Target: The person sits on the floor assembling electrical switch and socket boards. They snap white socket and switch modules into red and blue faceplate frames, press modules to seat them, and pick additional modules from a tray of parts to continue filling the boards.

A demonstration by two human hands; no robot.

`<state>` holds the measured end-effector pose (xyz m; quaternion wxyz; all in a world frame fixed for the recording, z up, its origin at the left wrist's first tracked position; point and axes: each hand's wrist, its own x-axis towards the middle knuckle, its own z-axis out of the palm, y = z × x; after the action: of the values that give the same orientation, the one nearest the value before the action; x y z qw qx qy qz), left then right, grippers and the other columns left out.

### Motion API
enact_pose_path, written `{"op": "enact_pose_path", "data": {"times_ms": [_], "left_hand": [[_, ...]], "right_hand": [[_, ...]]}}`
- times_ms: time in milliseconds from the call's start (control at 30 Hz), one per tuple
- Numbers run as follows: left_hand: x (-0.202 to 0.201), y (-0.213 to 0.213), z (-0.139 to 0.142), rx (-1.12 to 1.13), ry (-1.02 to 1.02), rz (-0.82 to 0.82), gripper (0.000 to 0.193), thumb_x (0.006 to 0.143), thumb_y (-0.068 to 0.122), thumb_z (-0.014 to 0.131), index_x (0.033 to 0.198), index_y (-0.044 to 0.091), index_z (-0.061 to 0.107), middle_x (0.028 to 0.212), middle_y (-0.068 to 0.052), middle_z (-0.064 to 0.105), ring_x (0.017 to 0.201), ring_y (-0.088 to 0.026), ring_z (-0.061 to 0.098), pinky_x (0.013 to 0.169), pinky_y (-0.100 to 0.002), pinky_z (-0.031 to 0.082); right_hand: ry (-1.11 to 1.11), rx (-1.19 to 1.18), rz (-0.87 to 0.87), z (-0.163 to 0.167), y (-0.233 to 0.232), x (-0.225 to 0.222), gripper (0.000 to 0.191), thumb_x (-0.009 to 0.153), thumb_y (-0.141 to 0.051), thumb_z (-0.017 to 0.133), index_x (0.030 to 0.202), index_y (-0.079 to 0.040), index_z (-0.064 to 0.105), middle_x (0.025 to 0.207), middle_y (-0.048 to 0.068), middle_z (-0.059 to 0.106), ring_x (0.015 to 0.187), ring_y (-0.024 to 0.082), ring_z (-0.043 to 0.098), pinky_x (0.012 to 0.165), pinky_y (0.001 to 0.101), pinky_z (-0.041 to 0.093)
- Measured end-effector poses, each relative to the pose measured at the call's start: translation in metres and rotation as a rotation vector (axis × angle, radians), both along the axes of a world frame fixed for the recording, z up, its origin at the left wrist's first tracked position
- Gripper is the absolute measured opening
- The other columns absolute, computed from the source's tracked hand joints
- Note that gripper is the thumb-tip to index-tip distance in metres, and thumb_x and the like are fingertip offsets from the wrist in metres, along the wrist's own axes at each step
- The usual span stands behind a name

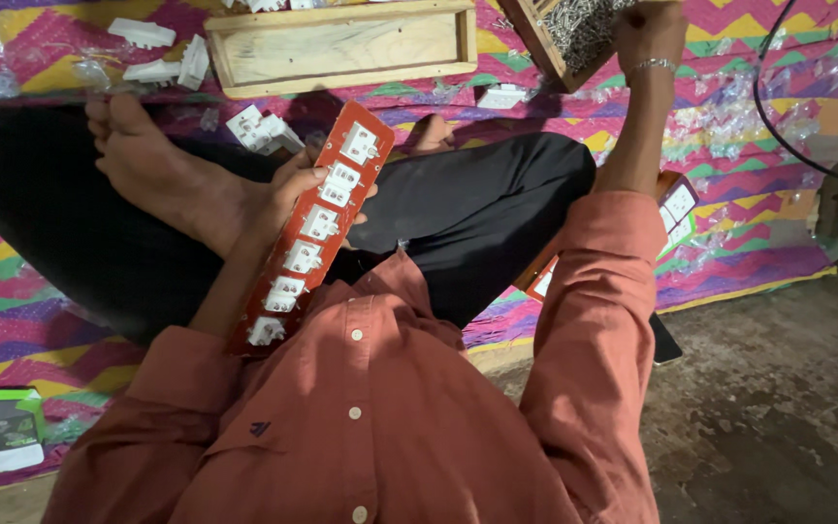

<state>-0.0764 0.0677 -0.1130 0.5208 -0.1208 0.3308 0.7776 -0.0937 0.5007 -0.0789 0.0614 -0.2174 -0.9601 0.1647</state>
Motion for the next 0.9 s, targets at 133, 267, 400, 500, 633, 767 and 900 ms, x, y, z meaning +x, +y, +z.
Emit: {"op": "enact_pose_path", "data": {"times_ms": [133, 267, 400, 500, 633, 767, 900], "left_hand": [[0.003, 0.000, -0.001, 0.019, 0.000, -0.020, 0.044, 0.097, 0.022, 0.052, 0.136, 0.003, 0.044, 0.140, -0.025, 0.055, 0.128, -0.041, 0.062, 0.091, -0.056, 0.062], [0.007, -0.002, 0.000, -0.001, 0.011, -0.031, 0.047, 0.097, 0.022, 0.051, 0.139, 0.003, 0.043, 0.140, -0.026, 0.055, 0.128, -0.041, 0.062, 0.086, -0.056, 0.062], [0.010, -0.005, 0.002, 0.009, 0.033, -0.033, 0.048, 0.097, 0.022, 0.050, 0.140, 0.003, 0.042, 0.142, -0.027, 0.055, 0.127, -0.042, 0.063, 0.086, -0.056, 0.063], [0.011, -0.010, 0.003, -0.002, 0.019, -0.036, 0.045, 0.098, 0.022, 0.050, 0.138, 0.004, 0.041, 0.142, -0.029, 0.056, 0.125, -0.042, 0.064, 0.081, -0.057, 0.063], [0.012, -0.019, 0.004, -0.035, -0.007, -0.074, 0.047, 0.096, 0.026, 0.051, 0.140, 0.011, 0.043, 0.136, -0.029, 0.059, 0.113, -0.044, 0.065, 0.070, -0.053, 0.062], [0.013, -0.028, 0.006, 0.030, -0.004, -0.025, 0.046, 0.097, 0.025, 0.053, 0.139, 0.009, 0.045, 0.140, -0.025, 0.057, 0.122, -0.037, 0.067, 0.072, -0.052, 0.066], [0.012, -0.040, 0.002, 0.030, -0.008, -0.057, 0.040, 0.096, 0.029, 0.054, 0.132, 0.012, 0.045, 0.131, -0.029, 0.062, 0.107, -0.041, 0.068, 0.061, -0.051, 0.063]], "right_hand": [[-0.141, -0.116, 0.015, 0.002, 0.002, 0.011, 0.012, 0.087, -0.015, 0.081, 0.094, -0.005, 0.082, 0.079, 0.015, 0.076, 0.062, 0.023, 0.072, 0.061, 0.0354, 0.058], [-0.103, -0.061, 0.092, -0.002, -0.001, 0.017, 0.015, 0.081, -0.016, 0.086, 0.089, -0.005, 0.083, 0.079, 0.016, 0.077, 0.064, 0.024, 0.074, 0.060, 0.0361, 0.059], [-0.169, -0.027, -0.088, -0.003, -0.009, 0.018, 0.012, 0.081, -0.016, 0.083, 0.087, -0.006, 0.082, 0.078, 0.017, 0.075, 0.064, 0.026, 0.075, 0.063, 0.0370, 0.060], [-0.262, 0.058, -0.132, 0.002, -0.017, 0.014, 0.012, 0.079, -0.017, 0.083, 0.086, -0.007, 0.081, 0.081, 0.019, 0.074, 0.070, 0.032, 0.074, 0.065, 0.0408, 0.059], [-0.341, 0.299, -0.165, 0.000, -0.037, 0.004, 0.020, 0.074, -0.013, 0.080, 0.087, 0.001, 0.074, 0.088, 0.026, 0.072, 0.082, 0.042, 0.072, 0.066, 0.0486, 0.058], [-0.354, 0.406, -0.115, -0.001, -0.049, -0.001, 0.021, 0.076, -0.010, 0.074, 0.093, 0.002, 0.072, 0.093, 0.029, 0.070, 0.089, 0.047, 0.070, 0.073, 0.0539, 0.057], [-0.330, 0.257, -0.209, -0.007, -0.050, 0.004, 0.020, 0.087, -0.015, 0.072, 0.096, 0.003, 0.071, 0.094, 0.030, 0.070, 0.087, 0.046, 0.070, 0.073, 0.0502, 0.056]]}}
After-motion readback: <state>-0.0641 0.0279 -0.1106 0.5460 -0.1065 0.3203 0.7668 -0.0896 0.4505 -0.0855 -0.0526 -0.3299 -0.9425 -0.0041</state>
